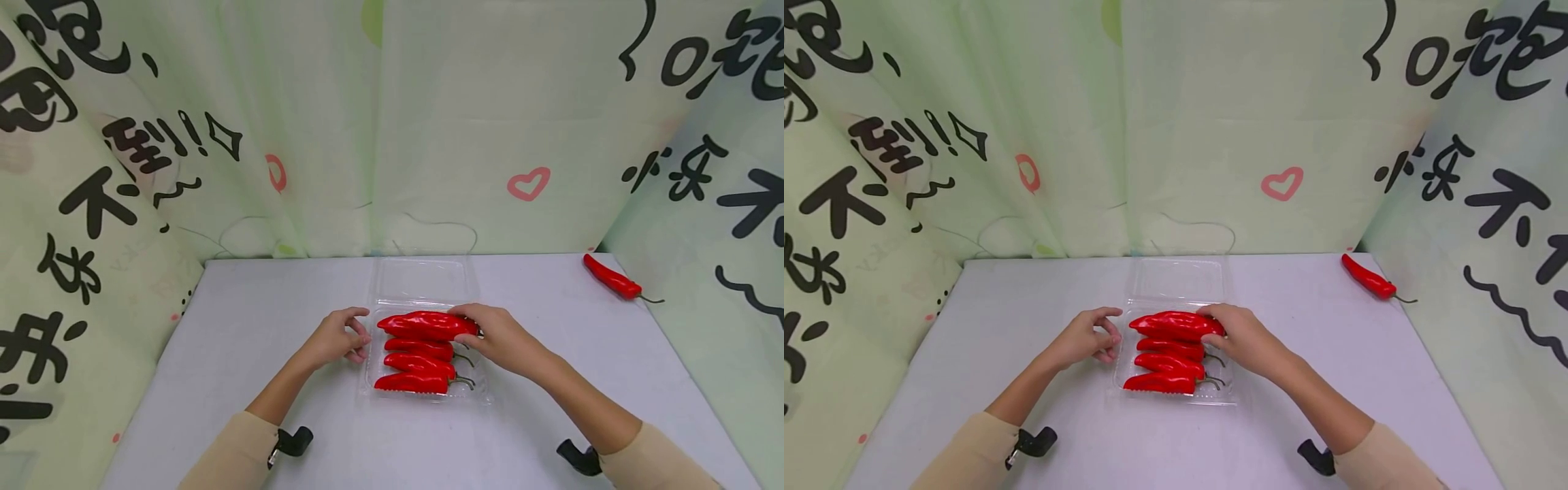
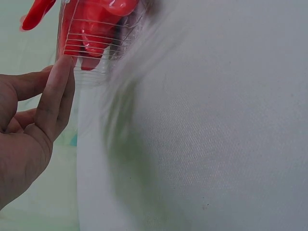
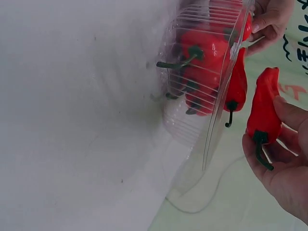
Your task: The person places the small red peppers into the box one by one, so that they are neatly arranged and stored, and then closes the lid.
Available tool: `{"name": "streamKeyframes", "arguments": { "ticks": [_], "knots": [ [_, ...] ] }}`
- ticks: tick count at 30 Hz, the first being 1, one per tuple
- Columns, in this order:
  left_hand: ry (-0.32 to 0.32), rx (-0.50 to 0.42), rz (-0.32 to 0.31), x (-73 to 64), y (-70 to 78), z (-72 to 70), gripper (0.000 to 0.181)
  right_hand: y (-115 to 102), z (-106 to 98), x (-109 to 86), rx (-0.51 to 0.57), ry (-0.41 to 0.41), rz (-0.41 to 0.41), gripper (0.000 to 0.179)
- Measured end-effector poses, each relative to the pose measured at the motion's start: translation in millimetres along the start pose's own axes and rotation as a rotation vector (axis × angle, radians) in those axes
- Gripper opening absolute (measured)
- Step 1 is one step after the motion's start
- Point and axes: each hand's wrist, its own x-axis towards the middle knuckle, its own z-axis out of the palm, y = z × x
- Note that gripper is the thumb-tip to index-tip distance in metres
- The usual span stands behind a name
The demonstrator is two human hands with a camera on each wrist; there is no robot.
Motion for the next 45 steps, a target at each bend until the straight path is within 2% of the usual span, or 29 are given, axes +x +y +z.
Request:
{"name": "streamKeyframes", "arguments": {
  "ticks": [10, 16, 32, 37, 45],
  "knots": [
    [-0.008, -0.009, 0.001, 1.3, -1.2, -0.7, 0.059, -15.8, 17.7, 4.5, -0.007, -0.023, 0.036, 0.047],
    [-0.012, -0.011, 0.005, 1.8, -1.8, 0.1, 0.058, -21.5, 24.6, 5.7, -0.044, -0.018, 0.017, 0.048],
    [0.015, 0.005, -0.015, -0.9, 1.3, 1.2, 0.059, -21.8, 33.0, 5.0, -0.076, -0.023, 0.013, 0.048],
    [0.015, 0.009, -0.018, -0.7, 1.3, 1.3, 0.06, -22.0, 35.8, 5.5, -0.14, -0.007, -0.026, 0.05],
    [0.012, 0.014, -0.015, -0.4, 1.8, 0.8, 0.059, -22.2, 40.6, 7.2, -0.228, 0.066, -0.086, 0.049]
  ]
}}
